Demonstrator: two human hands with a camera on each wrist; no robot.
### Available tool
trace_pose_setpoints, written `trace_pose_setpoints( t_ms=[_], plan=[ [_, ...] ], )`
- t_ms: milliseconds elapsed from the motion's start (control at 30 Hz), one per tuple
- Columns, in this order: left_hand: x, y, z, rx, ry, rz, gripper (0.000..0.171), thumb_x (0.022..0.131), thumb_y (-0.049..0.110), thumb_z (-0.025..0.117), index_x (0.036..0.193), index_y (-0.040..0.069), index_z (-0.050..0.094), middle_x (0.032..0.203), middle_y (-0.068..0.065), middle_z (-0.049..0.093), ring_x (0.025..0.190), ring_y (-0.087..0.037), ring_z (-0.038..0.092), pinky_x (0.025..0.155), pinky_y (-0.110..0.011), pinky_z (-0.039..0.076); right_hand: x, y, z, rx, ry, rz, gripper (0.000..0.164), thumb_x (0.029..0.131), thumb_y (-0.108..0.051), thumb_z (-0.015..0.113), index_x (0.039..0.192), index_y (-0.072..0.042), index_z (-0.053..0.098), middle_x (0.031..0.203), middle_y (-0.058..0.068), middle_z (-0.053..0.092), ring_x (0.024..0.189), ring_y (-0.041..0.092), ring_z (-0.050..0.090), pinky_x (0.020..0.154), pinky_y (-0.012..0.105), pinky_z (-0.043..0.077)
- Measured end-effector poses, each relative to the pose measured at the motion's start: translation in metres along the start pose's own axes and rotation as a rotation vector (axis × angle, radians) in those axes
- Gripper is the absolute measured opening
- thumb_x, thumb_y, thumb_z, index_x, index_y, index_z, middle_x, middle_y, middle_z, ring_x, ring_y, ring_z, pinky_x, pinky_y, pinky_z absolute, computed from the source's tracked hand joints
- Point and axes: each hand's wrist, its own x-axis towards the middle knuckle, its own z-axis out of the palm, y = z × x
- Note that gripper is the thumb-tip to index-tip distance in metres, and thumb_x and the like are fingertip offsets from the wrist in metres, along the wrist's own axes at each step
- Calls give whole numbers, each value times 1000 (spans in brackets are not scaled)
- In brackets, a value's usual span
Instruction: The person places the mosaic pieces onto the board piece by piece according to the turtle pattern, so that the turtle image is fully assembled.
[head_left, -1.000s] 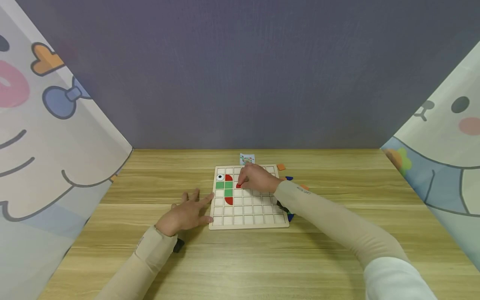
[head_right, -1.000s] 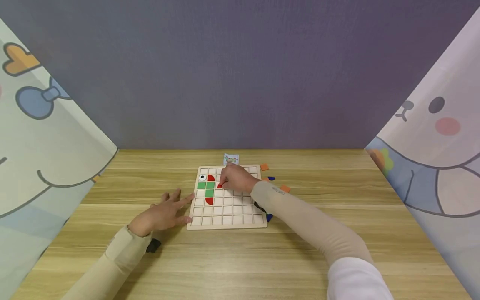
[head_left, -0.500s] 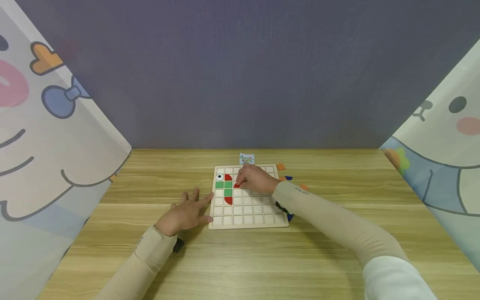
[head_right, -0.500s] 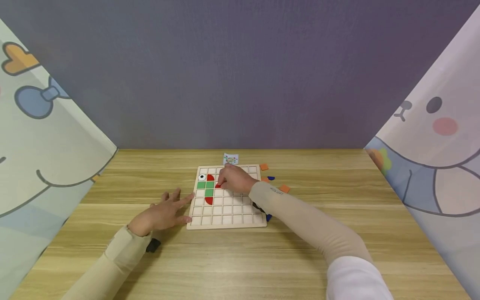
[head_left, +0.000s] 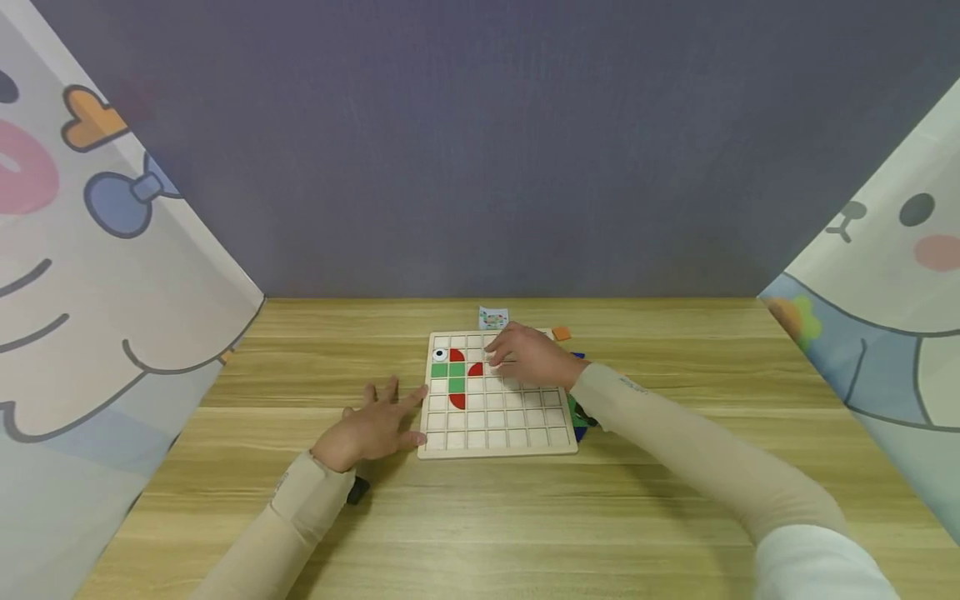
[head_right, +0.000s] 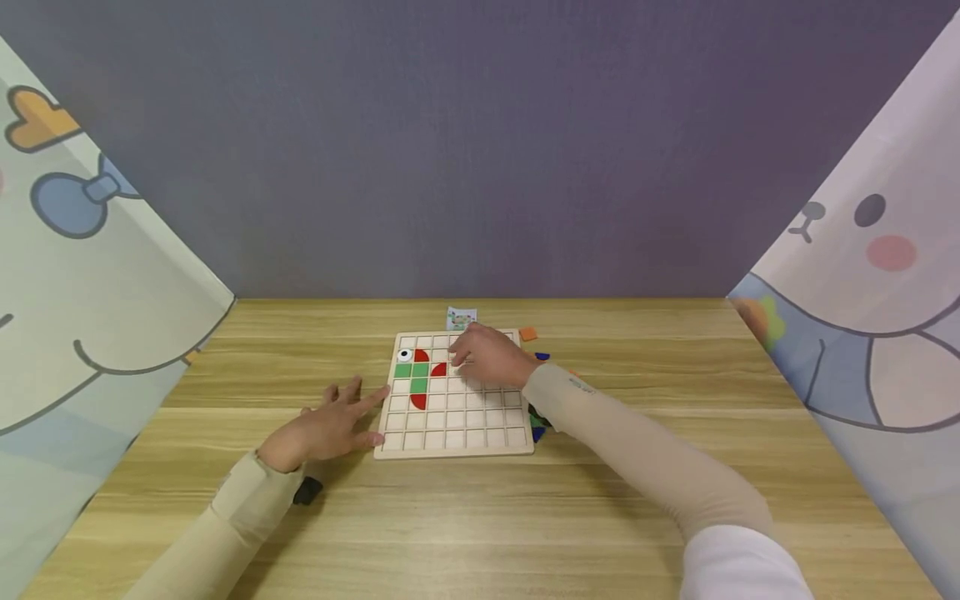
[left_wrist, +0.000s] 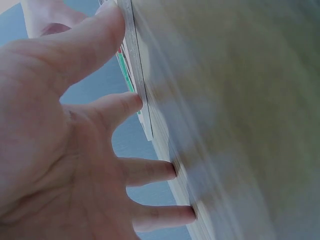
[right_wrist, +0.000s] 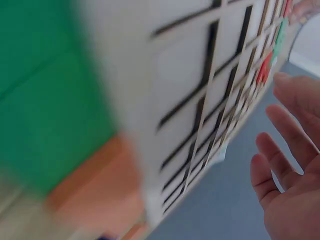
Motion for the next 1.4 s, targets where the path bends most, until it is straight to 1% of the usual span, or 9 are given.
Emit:
trace_pose_setpoints(
  t_ms=[167,400,600,733,833,1033,1200,1300,1400],
  plan=[
    [0,-1,-1,-9,-3,-5,76,89,50,59,151,24,24,151,-31,12,129,-61,12,81,-78,26,-22,27,-21,-1,50,65,21,86,-16,71,105,-8,73,124,4,60,117,23,48,96,42,39],
    [-2,-2,-3,-10,-6,-16,76,89,50,59,151,23,25,150,-31,13,129,-61,12,81,-78,26,-53,68,-41,117,77,220,35,88,-23,70,120,-10,67,135,3,51,127,27,39,98,49,37],
    [-3,-3,-2,-6,-9,-17,76,89,50,59,152,23,24,150,-32,13,129,-61,11,82,-79,25,-63,89,-43,121,25,196,51,85,-31,72,131,-14,58,145,5,41,135,30,29,103,54,28],
    [-3,-3,-1,-14,-8,-10,76,89,50,59,151,24,24,150,-32,12,129,-61,11,82,-79,25,-61,100,-42,136,-28,183,54,88,-31,67,136,-12,53,149,8,35,138,31,24,105,53,25],
    [-1,-2,1,-20,-7,-7,77,88,51,59,151,24,24,150,-32,12,129,-61,11,82,-79,25,-60,105,-42,151,-53,193,52,91,-27,64,137,-8,50,149,10,33,138,32,23,105,51,27],
    [0,-1,2,-19,-2,-12,78,87,52,60,151,25,24,151,-30,12,130,-60,11,82,-79,25,-62,110,-47,124,-9,271,38,93,-17,63,129,-6,59,142,10,45,130,32,38,99,48,37],
    [-1,1,2,-25,-6,-14,77,87,51,60,151,25,25,151,-31,12,130,-61,11,82,-79,24,-67,114,-50,46,69,295,22,89,-10,67,110,-6,71,119,11,62,109,31,55,88,45,46],
    [-2,2,2,-26,-6,-15,77,87,50,60,151,25,26,151,-31,12,130,-61,11,83,-79,24,-69,116,-50,14,103,303,15,86,-8,70,100,-7,75,106,8,67,99,29,58,82,44,48],
    [-2,3,2,-25,-1,-16,77,87,50,61,151,25,26,150,-31,13,130,-61,12,82,-79,24,-71,115,-49,3,122,308,13,84,-8,71,97,-8,75,101,6,67,97,28,56,80,43,49]
  ],
)
